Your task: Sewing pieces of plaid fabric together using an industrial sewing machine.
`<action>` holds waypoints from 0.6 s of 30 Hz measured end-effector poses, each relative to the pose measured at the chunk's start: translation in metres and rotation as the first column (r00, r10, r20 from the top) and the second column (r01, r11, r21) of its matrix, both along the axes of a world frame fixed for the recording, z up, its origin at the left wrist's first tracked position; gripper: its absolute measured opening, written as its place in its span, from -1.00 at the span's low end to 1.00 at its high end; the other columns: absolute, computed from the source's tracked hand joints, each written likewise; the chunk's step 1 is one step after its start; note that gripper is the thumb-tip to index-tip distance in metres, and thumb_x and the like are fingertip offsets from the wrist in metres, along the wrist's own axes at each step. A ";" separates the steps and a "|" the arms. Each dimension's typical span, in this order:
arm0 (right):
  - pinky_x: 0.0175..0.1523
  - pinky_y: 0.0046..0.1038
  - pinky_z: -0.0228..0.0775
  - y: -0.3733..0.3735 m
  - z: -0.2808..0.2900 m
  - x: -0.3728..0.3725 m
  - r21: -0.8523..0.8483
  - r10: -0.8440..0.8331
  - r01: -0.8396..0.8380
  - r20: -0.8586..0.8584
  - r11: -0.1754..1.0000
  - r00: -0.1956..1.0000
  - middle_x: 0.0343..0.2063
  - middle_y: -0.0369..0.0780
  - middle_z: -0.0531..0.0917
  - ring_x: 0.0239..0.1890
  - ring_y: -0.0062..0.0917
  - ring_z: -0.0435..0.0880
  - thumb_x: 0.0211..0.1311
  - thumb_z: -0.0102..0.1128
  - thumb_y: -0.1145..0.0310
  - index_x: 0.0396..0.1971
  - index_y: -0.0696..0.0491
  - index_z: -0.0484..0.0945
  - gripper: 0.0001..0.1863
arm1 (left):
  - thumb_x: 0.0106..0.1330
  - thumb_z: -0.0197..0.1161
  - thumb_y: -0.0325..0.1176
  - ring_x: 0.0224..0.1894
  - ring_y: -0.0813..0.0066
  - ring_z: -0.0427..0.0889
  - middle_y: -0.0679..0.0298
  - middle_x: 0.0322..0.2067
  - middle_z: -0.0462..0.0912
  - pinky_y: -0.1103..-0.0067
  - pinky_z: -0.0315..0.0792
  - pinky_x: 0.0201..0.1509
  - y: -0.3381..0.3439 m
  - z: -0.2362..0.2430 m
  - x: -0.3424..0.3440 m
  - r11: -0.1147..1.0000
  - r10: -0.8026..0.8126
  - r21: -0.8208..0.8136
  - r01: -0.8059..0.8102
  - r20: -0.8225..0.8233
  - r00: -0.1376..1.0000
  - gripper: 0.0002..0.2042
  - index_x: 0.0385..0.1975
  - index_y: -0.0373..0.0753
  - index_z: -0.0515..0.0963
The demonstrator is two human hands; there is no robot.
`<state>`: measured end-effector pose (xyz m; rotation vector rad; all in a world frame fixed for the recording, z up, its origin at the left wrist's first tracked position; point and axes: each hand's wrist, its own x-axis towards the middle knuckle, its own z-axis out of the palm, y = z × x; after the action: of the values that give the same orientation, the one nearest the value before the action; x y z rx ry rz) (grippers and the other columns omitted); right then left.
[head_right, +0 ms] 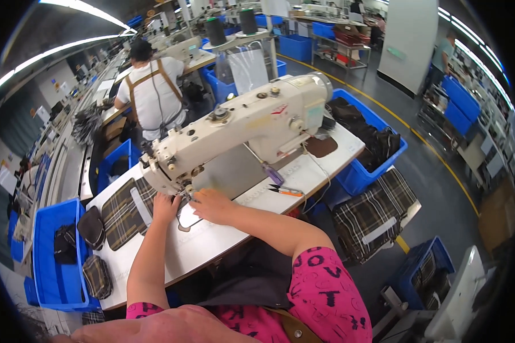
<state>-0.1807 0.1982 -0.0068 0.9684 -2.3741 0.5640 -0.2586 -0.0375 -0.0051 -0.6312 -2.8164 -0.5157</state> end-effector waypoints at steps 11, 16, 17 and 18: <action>0.53 -0.10 0.11 -0.010 -0.002 0.043 0.148 0.126 -0.150 0.161 0.978 0.979 0.37 -0.09 0.46 0.47 -0.21 0.34 0.36 0.25 -0.08 0.31 0.07 0.51 -0.32 | 0.44 0.17 -0.52 0.25 0.29 0.52 0.10 0.21 0.51 0.45 0.38 0.33 -0.017 -0.007 0.234 0.526 0.074 0.849 -0.057 0.021 0.997 -0.72 0.11 -0.31 0.54; 0.57 -0.04 0.04 -0.021 -0.002 0.068 0.148 0.191 -0.241 0.286 0.959 0.939 0.42 -0.15 0.43 0.52 -0.28 0.29 0.38 0.24 -0.08 0.33 0.05 0.50 -0.33 | 0.55 0.18 -0.34 -0.10 0.60 0.43 0.39 -0.10 0.45 0.62 0.33 0.00 -0.100 -0.050 0.322 0.090 0.521 0.872 -0.481 0.371 0.769 -0.81 0.04 -0.15 0.38; 0.57 -0.04 0.03 -0.027 0.001 0.073 0.155 0.204 -0.254 0.284 0.955 0.937 0.43 -0.16 0.42 0.53 -0.30 0.28 0.38 0.26 -0.07 0.34 0.03 0.49 -0.34 | 0.57 0.15 -0.17 -0.10 0.61 0.45 0.42 -0.11 0.48 0.61 0.31 0.02 -0.103 -0.043 0.331 -0.047 0.513 0.767 -0.640 0.568 0.643 -0.77 0.08 -0.07 0.38; 0.57 -0.04 0.03 -0.036 0.004 0.079 0.169 0.278 -0.339 0.305 0.925 0.911 0.43 -0.16 0.42 0.53 -0.30 0.28 0.38 0.26 -0.07 0.34 0.03 0.49 -0.34 | 0.60 0.07 -0.03 -0.05 0.61 0.49 0.44 -0.03 0.55 0.54 0.33 0.05 -0.101 -0.031 0.338 -0.122 0.471 0.655 -0.746 0.700 0.537 -0.68 0.18 -0.02 0.38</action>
<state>-0.1019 0.1625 -0.0023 1.4717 -2.5841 0.5955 0.0796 -0.1384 -0.0363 1.1058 -1.8038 -1.8542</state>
